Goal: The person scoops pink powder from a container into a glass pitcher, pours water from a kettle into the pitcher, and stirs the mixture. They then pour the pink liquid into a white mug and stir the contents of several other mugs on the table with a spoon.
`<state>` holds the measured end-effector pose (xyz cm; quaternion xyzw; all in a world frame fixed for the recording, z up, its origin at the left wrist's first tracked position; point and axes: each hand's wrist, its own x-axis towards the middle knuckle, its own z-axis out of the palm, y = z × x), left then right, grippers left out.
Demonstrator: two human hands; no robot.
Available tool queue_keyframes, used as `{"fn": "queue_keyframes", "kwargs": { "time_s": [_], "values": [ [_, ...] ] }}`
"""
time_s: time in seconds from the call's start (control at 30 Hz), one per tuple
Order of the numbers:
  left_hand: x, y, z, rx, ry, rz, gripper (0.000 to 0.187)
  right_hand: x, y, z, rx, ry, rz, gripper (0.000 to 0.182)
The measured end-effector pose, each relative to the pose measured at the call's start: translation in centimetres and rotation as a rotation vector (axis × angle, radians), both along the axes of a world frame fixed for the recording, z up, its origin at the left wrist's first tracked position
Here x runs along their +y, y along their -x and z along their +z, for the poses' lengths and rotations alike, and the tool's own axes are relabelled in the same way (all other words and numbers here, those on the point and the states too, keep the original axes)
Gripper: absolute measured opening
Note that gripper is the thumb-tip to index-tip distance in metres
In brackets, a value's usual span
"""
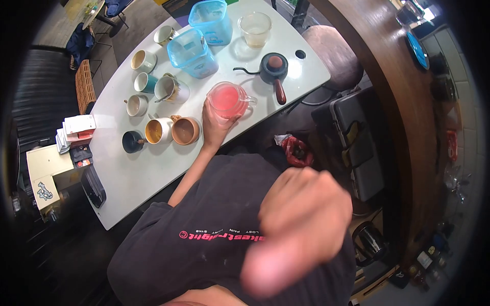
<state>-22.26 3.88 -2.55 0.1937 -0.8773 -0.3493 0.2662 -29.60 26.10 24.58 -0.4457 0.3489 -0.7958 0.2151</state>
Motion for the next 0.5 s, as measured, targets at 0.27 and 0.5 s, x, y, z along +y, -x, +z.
{"fn": "queue_keyframes", "kwargs": {
  "time_s": [0.27, 0.5],
  "values": [
    [0.0, 0.1, -0.7, -0.023, -0.039, 0.025, 0.109, -0.5, -0.6, 4.2, 0.069, 0.355, 0.466, 0.061],
    [0.4, 0.0, -0.6, -0.026, -0.039, 0.052, 0.109, 1.8, -0.2, 5.7, 0.039, 0.275, 0.511, 0.049]
  ]
}}
